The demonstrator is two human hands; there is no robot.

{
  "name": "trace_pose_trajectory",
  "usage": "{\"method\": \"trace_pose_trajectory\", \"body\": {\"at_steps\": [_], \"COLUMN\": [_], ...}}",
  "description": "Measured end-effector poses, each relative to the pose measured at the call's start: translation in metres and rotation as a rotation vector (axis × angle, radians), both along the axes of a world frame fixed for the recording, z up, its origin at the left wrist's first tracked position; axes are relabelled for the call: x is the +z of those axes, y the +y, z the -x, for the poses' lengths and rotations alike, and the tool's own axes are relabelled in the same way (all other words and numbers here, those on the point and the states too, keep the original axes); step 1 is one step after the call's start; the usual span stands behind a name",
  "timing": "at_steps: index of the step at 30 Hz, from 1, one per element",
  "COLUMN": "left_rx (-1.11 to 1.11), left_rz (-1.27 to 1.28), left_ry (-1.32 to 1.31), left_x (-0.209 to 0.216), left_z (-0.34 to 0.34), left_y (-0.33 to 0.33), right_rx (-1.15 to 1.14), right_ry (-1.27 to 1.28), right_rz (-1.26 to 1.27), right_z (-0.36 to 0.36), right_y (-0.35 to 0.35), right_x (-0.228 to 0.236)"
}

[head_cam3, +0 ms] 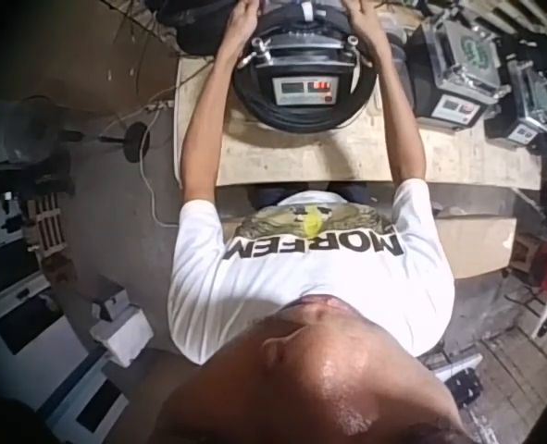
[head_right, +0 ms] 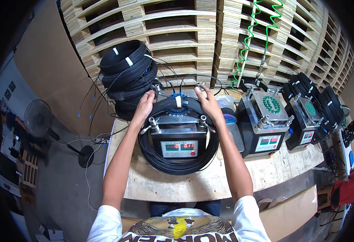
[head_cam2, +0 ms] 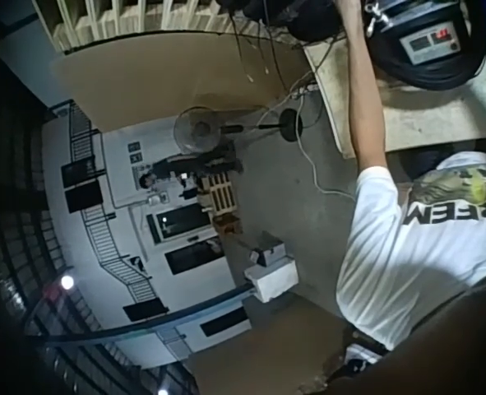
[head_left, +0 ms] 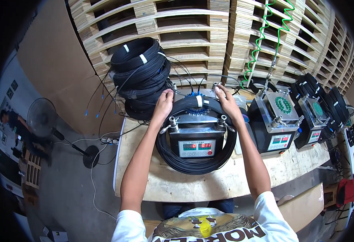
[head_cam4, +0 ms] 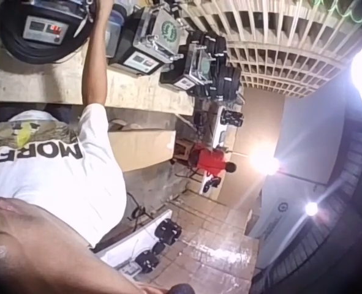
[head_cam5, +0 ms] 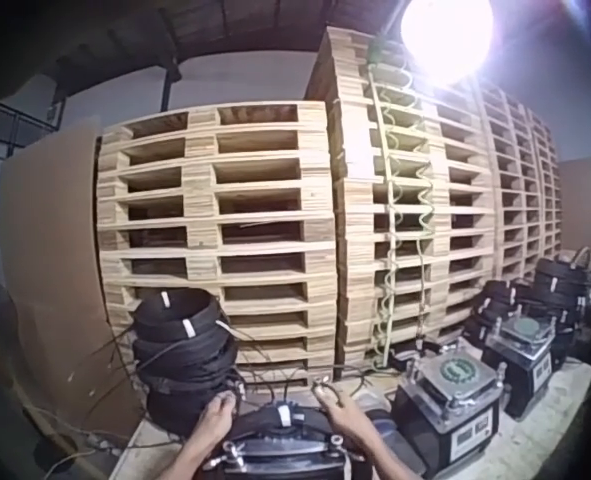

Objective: Connecting fiber-optic cable connectors to a circular testing fixture at a workbench.

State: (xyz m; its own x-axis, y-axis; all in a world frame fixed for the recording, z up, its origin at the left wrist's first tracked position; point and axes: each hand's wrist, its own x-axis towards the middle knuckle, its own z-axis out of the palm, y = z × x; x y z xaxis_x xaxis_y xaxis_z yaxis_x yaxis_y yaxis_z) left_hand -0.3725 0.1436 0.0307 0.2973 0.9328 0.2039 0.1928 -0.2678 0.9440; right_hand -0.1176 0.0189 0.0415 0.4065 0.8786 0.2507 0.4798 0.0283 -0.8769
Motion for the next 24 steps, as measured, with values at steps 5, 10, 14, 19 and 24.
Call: {"method": "trace_pose_trajectory", "body": {"at_steps": [5,10,14,19,24], "left_rx": [-0.024,-0.011,-0.014,-0.003,-0.020], "left_rz": [-0.040,0.000,0.025,0.026,0.036], "left_ry": [-0.064,-0.044,-0.044,0.059,0.028], "left_x": [-0.005,-0.010,-0.006,0.004,0.000], "left_z": [0.003,0.002,0.005,0.004,0.005], "left_y": [0.005,0.008,0.005,-0.003,0.000], "right_rx": [0.044,0.020,0.062,0.060,0.049], "right_ry": [0.063,0.069,0.094,0.077,0.109], "right_rz": [-0.045,-0.004,0.003,-0.065,-0.031], "right_z": [0.002,0.007,0.009,0.003,0.006], "right_y": [0.003,-0.003,-0.005,-0.003,-0.003], "right_x": [-0.002,0.005,0.009,0.003,0.003]}}
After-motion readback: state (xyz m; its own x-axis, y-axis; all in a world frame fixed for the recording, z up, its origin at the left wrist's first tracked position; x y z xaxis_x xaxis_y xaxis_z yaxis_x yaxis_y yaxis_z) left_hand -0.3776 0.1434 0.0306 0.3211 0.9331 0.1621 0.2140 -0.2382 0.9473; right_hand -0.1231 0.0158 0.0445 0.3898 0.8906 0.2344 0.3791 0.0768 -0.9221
